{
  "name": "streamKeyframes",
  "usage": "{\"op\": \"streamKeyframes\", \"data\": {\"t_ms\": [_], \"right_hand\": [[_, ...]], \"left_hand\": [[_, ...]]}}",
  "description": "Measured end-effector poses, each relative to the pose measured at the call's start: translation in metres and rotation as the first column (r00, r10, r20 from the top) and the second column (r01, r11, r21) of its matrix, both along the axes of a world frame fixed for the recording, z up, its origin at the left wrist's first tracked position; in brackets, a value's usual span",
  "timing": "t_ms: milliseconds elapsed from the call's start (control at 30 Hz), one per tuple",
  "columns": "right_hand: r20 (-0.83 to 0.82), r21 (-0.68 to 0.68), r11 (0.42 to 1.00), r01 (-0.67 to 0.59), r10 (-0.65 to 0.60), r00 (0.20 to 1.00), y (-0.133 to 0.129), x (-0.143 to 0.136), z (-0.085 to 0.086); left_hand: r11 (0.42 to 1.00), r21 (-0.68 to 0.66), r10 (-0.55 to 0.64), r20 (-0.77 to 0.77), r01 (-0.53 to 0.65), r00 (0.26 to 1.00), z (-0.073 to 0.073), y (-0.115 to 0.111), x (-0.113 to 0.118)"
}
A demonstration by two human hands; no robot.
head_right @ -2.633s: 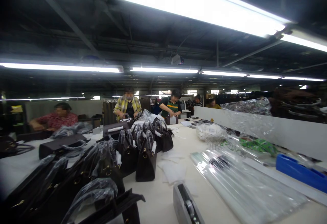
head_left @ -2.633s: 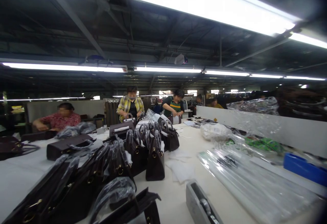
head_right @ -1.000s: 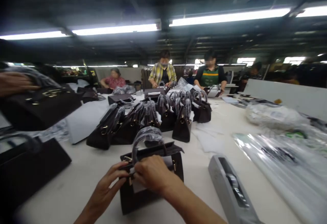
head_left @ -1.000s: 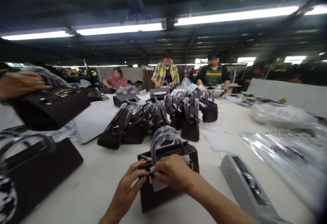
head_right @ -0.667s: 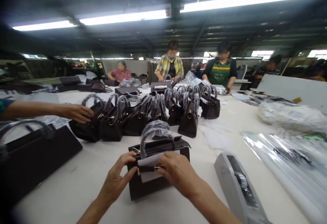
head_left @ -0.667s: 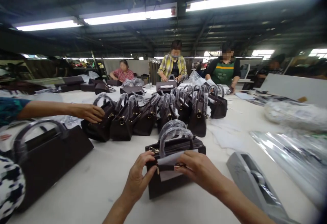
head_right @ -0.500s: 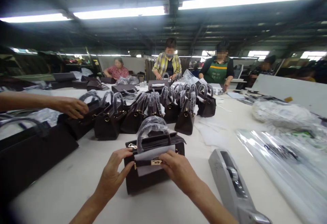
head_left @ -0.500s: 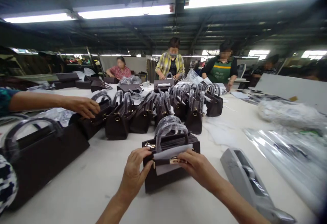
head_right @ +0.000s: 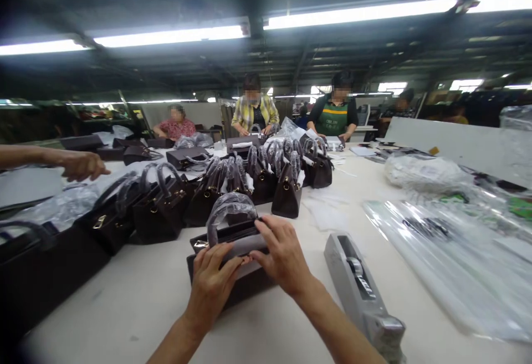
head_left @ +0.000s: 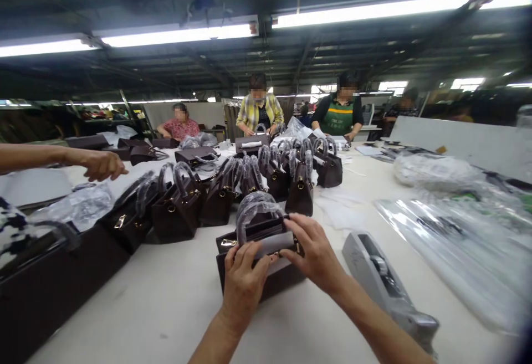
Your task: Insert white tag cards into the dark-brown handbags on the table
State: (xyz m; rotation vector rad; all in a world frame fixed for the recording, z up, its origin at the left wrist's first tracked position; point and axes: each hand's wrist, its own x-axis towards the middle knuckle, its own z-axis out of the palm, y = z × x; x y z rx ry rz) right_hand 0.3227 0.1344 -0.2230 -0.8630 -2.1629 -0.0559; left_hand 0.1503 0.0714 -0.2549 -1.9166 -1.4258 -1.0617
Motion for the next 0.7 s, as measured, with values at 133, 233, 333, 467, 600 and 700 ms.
{"op": "streamKeyframes", "data": {"t_ms": [133, 233, 333, 467, 600, 700], "right_hand": [[0.062, -0.275, 0.941, -0.197, 0.222, 0.973, 0.026, 0.007, 0.008], [0.061, -0.340, 0.914, -0.221, 0.256, 0.965, 0.023, 0.007, 0.008], [0.012, -0.330, 0.920, -0.213, 0.230, 0.973, 0.011, 0.009, 0.004], [-0.031, -0.333, 0.911, -0.243, 0.247, 0.969, 0.005, 0.017, -0.003], [-0.044, -0.156, 0.979, -0.131, 0.125, 0.991, -0.006, 0.021, -0.006], [0.005, 0.062, 0.997, -0.051, 0.051, 0.999, -0.020, 0.015, -0.008]], "left_hand": [[0.996, -0.090, -0.020, -0.188, 0.003, 0.982, 0.007, -0.008, -0.006], [0.985, -0.169, -0.051, -0.182, 0.019, 0.982, 0.009, -0.013, -0.011], [0.948, -0.314, -0.104, -0.140, 0.055, 0.985, 0.017, -0.014, -0.013], [0.850, -0.526, -0.067, -0.085, 0.012, 0.994, 0.038, -0.009, -0.005], [0.821, -0.570, -0.018, -0.099, -0.042, 0.995, 0.048, -0.005, 0.002], [0.867, -0.498, -0.033, -0.085, -0.014, 0.996, 0.037, -0.006, 0.002]]}}
